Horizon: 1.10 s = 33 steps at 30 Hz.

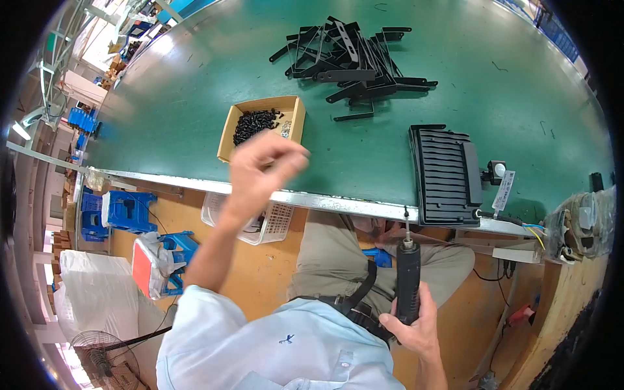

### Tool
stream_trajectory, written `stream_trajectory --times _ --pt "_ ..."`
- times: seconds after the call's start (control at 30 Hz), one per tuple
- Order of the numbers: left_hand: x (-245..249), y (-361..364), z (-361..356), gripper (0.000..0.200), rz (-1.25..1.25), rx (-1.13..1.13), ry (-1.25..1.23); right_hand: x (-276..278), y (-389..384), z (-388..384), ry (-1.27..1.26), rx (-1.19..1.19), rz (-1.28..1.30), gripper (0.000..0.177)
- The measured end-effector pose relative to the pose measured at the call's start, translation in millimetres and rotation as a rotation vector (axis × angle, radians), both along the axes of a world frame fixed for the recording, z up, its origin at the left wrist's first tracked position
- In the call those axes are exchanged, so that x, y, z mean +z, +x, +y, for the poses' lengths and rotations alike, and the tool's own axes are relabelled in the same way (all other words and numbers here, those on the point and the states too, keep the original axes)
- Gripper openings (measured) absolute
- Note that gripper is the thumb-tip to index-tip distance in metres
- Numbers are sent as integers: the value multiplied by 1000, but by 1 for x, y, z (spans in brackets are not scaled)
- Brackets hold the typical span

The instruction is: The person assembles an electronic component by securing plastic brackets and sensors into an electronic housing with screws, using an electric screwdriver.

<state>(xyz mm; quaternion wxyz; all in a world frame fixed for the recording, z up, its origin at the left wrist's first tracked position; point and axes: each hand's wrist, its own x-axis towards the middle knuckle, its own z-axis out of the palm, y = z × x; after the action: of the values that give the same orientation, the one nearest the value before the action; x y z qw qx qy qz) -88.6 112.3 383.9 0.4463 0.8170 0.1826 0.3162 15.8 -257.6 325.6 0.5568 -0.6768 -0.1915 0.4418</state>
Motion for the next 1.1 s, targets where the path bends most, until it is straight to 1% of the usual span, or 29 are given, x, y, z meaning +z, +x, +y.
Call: stream_trajectory --times 0.03,0.1,0.2,0.3,0.47,0.53,0.57,0.63,0.67,0.77,0.8,0.9,0.93,1.03,1.07,1.1 --pt "6 -7 28 11 116 120 237 1 0 -1 4 -28 34 61" --pt "-1 -26 76 14 355 158 297 3 -1 -2 6 -72 99 60" --pt "-13 -35 104 15 544 75 403 2 -1 0 5 -108 157 58" --pt "-15 -31 105 17 614 56 434 -1 -1 -3 -8 -99 143 57" --pt "-20 -26 115 19 650 -68 508 -1 -1 -10 -77 -43 98 57" --pt "-17 -22 114 17 709 -38 462 -3 -2 -17 -90 -36 75 66" --pt "-24 -22 117 15 656 -25 426 -1 -2 -18 -109 -21 59 70" --pt "-22 -16 111 12 623 -43 416 1 -2 -22 -126 -5 51 75" --pt "-21 -15 109 10 634 -61 455 1 -4 -26 -136 7 9 75" --pt "-24 -11 106 9 672 -83 538 2 -7 -37 -168 8 5 74" --pt "-23 -13 106 9 691 -82 559 -4 -9 -42 -137 -8 -14 71" --pt "-23 -14 111 13 586 -58 624 -8 -13 -55 -72 -100 63 69" --pt "-19 -14 110 9 563 2 621 -7 -13 -59 -65 -131 67 67" --pt "6 -1 80 1 280 75 262 -7 -11 -67 -35 -219 83 65" --pt "13 10 52 5 163 -25 115 -10 -10 -69 -20 -236 84 65" --pt "16 22 25 3 123 -93 131 -12 -6 -70 -4 -248 82 66"
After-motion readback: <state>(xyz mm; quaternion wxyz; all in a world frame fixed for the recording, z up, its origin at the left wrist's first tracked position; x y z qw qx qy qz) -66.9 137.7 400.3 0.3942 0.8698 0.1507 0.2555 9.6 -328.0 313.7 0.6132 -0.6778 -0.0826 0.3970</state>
